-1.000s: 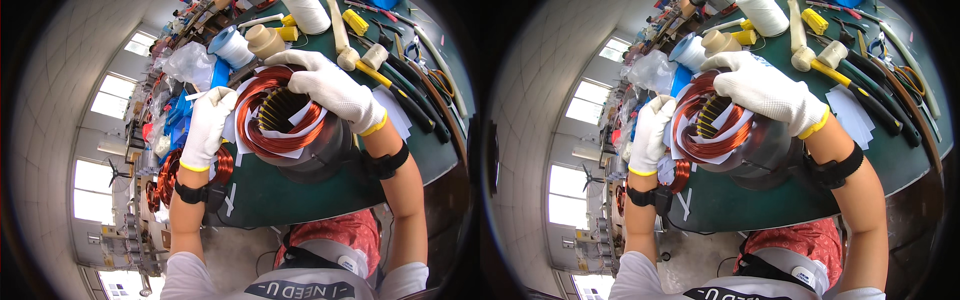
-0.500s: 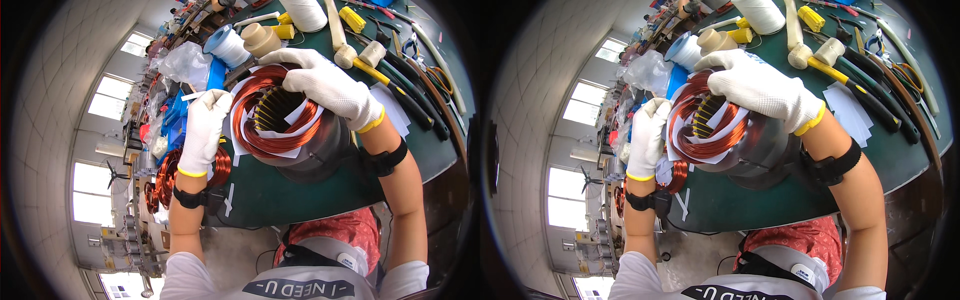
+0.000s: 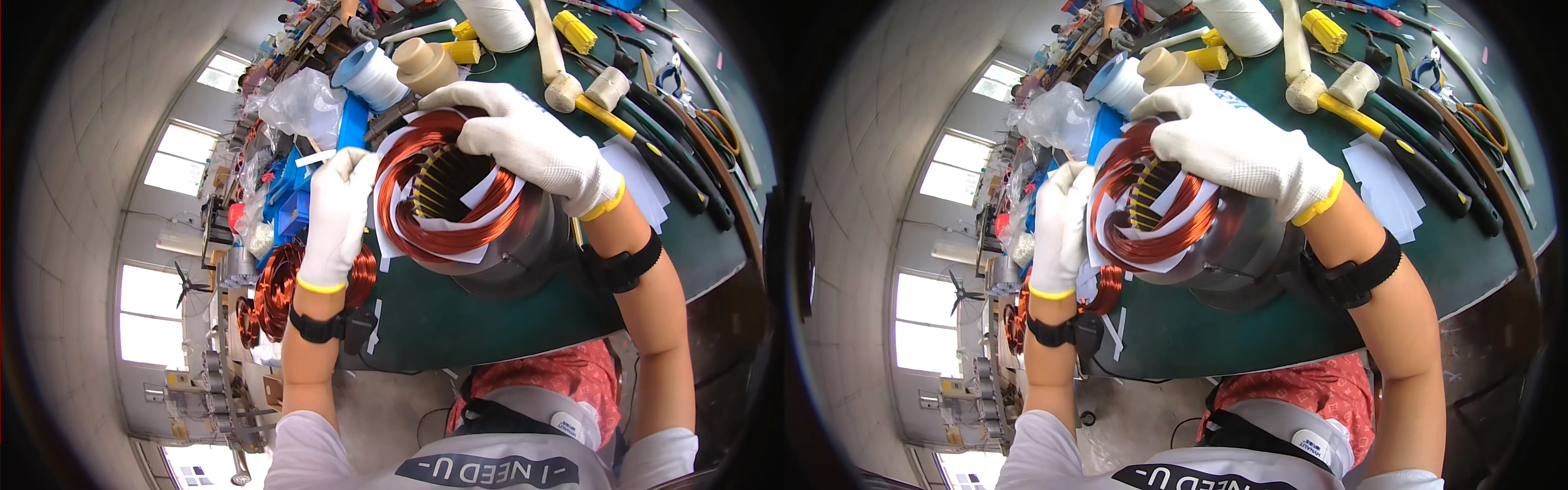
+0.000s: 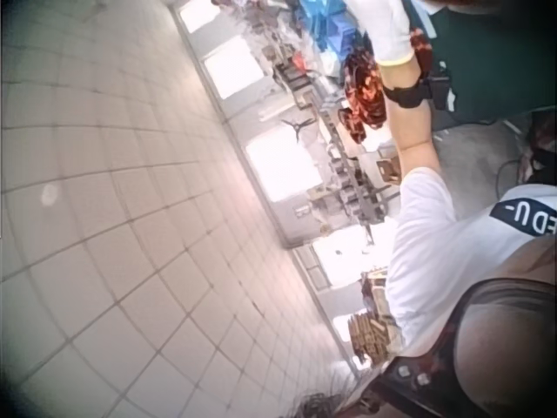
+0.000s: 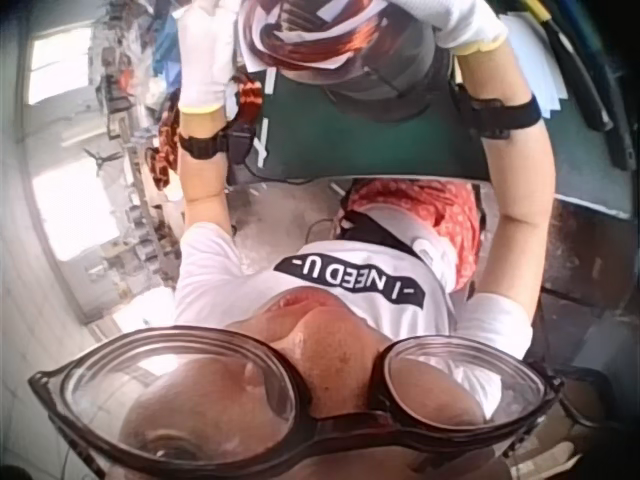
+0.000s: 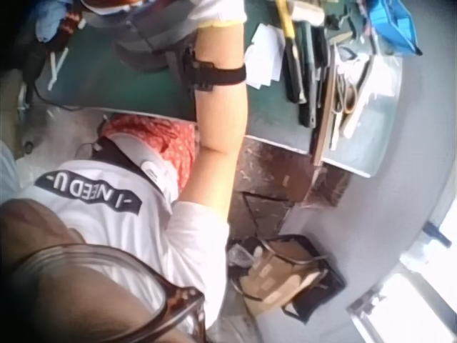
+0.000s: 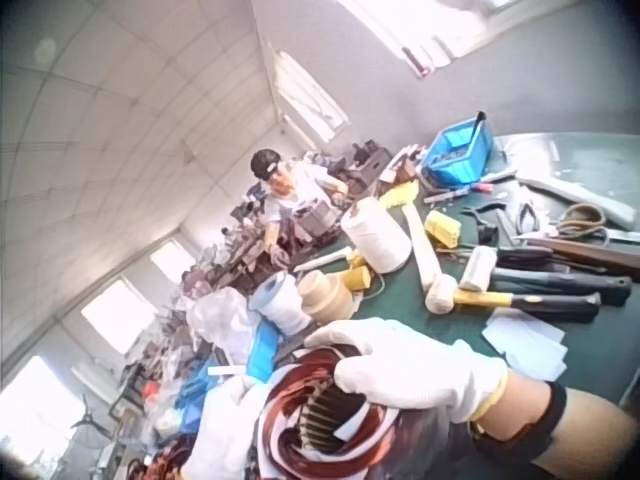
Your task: Inserting paper insulation into the slots of a motor stator manual assembly.
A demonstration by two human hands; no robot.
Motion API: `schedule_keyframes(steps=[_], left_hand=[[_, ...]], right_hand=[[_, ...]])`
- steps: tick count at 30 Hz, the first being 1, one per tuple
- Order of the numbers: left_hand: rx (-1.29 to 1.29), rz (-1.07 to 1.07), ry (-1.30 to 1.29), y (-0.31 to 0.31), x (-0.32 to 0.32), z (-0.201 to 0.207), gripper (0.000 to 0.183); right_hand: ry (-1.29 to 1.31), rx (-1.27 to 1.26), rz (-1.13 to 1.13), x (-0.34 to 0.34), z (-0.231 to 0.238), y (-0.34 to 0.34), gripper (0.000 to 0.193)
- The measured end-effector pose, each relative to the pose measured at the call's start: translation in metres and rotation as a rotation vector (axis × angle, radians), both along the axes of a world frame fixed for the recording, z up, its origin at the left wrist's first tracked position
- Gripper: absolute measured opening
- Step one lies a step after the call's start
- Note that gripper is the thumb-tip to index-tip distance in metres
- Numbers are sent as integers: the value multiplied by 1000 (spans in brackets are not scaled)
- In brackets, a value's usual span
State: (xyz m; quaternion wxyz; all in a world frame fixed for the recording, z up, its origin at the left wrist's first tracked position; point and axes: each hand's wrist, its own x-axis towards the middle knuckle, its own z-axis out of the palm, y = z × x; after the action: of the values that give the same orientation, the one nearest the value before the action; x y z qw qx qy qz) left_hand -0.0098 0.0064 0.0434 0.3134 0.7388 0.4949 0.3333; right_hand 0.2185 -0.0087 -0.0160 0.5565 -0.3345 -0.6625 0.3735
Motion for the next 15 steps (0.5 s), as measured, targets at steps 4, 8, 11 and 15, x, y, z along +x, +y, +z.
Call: schedule_keyframes(steps=[4,8,11,15], left_hand=[[-46,-106,63,8,0,5,21],[-79,-68,56,12,-19,9,23],[16,-129,220,17,3,21,24],[-37,-103,209,10,4,15,25]], right_hand=[[49,-54,0,7,-6,-4,51],[-22,-89,-6,-3,8,-1,49],[12,-37,0,2,7,2,48],[-11,-85,3,11,10,-7,49]])
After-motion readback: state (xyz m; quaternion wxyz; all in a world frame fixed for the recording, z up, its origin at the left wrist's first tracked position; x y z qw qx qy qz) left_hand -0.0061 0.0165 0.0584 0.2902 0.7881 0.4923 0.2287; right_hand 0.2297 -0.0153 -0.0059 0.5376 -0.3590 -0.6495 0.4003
